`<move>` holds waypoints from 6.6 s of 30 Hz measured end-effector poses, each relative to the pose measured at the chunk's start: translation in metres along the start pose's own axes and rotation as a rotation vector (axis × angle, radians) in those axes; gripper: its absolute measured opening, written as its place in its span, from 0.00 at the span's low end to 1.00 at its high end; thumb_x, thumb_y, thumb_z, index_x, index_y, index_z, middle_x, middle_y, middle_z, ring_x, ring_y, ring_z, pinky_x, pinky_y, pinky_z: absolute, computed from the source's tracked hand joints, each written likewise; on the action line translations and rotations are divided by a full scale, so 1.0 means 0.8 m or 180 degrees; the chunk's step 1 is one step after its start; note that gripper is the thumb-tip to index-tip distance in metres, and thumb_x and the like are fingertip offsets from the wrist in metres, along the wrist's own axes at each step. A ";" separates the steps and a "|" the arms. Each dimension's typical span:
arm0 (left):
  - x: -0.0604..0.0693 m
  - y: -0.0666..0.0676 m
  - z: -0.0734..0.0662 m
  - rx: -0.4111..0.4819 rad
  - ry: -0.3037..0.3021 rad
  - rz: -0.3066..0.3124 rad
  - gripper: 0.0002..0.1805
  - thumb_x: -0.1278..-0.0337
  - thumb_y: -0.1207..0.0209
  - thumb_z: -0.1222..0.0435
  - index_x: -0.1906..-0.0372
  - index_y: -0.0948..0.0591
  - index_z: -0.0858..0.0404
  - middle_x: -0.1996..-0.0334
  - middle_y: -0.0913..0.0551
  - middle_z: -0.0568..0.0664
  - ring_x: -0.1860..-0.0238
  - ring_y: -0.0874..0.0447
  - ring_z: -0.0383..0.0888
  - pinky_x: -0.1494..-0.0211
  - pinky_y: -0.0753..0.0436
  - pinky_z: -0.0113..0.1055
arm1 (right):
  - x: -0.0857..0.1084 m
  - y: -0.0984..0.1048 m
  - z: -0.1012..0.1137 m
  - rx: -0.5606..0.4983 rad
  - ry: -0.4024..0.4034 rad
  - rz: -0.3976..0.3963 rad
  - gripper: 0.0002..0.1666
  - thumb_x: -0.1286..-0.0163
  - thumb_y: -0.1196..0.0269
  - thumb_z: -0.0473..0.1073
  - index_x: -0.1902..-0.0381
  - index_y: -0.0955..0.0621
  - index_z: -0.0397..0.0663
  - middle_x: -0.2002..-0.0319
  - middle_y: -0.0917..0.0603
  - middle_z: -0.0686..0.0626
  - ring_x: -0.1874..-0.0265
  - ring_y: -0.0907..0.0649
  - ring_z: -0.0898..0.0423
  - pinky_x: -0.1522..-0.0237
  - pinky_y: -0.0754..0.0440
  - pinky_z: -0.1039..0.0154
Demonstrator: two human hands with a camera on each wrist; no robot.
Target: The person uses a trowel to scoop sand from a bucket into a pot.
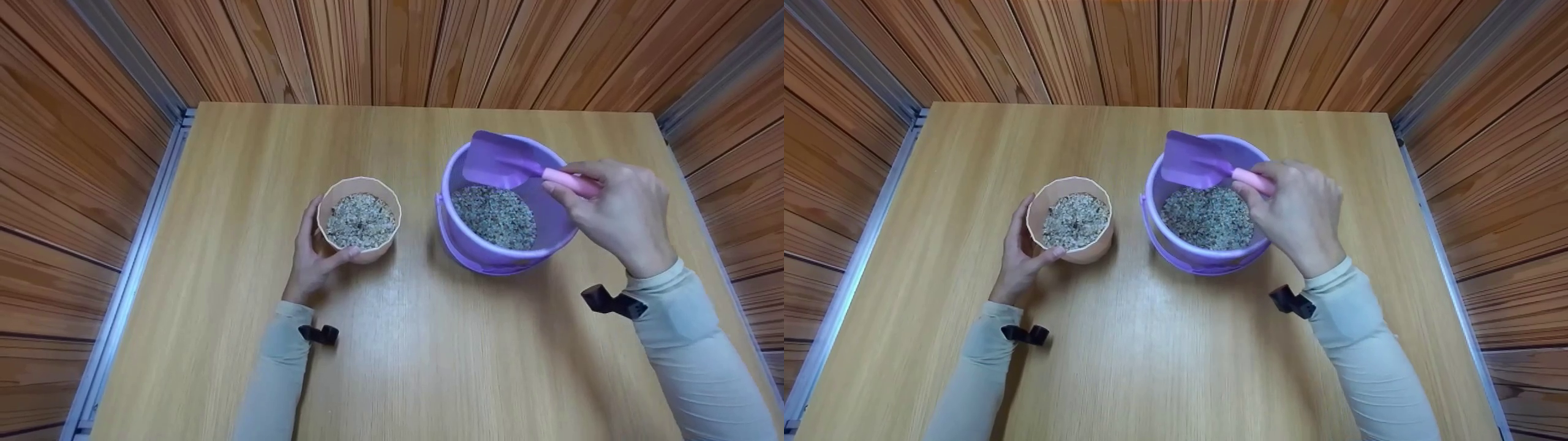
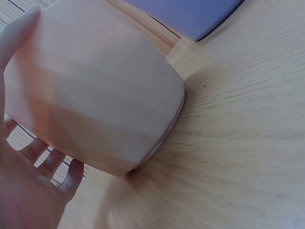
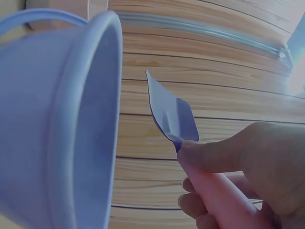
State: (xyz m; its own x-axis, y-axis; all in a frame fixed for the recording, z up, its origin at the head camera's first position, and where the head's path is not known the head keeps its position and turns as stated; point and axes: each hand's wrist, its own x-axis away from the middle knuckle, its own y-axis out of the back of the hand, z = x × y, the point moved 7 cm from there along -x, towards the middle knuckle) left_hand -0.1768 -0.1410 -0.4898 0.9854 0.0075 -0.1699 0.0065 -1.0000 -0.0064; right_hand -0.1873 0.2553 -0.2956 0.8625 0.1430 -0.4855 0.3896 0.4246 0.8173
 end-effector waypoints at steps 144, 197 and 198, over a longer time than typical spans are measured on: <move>0.000 -0.001 0.009 0.0153 0.0161 -0.0018 0.58 0.56 0.26 0.75 0.20 0.46 0.63 0.21 0.43 0.51 0.22 0.48 0.46 0.21 0.47 0.46 | -0.031 -0.110 0.033 0.2833 0.0886 0.2436 0.22 0.37 0.39 0.34 0.90 0.30 0.45 0.90 0.34 0.52 0.87 0.33 0.56 0.83 0.35 0.63; 0.002 0.000 0.010 0.0152 0.0097 -0.0041 0.58 0.57 0.25 0.73 0.20 0.45 0.64 0.21 0.44 0.54 0.21 0.48 0.48 0.20 0.47 0.48 | -0.014 -0.139 -0.034 0.1591 0.0401 0.2540 0.14 0.43 0.29 0.45 0.77 0.20 0.40 0.85 0.24 0.46 0.83 0.22 0.44 0.81 0.22 0.45; 0.002 0.000 0.010 0.0152 0.0096 -0.0041 0.58 0.57 0.25 0.73 0.20 0.45 0.64 0.21 0.44 0.54 0.22 0.48 0.48 0.20 0.47 0.48 | -0.014 -0.140 -0.035 0.1564 0.0374 0.2564 0.13 0.43 0.31 0.45 0.76 0.20 0.40 0.85 0.24 0.46 0.82 0.22 0.44 0.80 0.22 0.45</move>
State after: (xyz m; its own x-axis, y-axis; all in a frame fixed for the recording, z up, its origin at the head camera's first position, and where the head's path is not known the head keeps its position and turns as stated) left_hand -0.1768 -0.1413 -0.4977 0.9900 0.0196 -0.1396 0.0120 -0.9984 -0.0557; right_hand -0.2497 0.2316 -0.3902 0.9034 0.3291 0.2748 -0.1929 -0.2606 0.9460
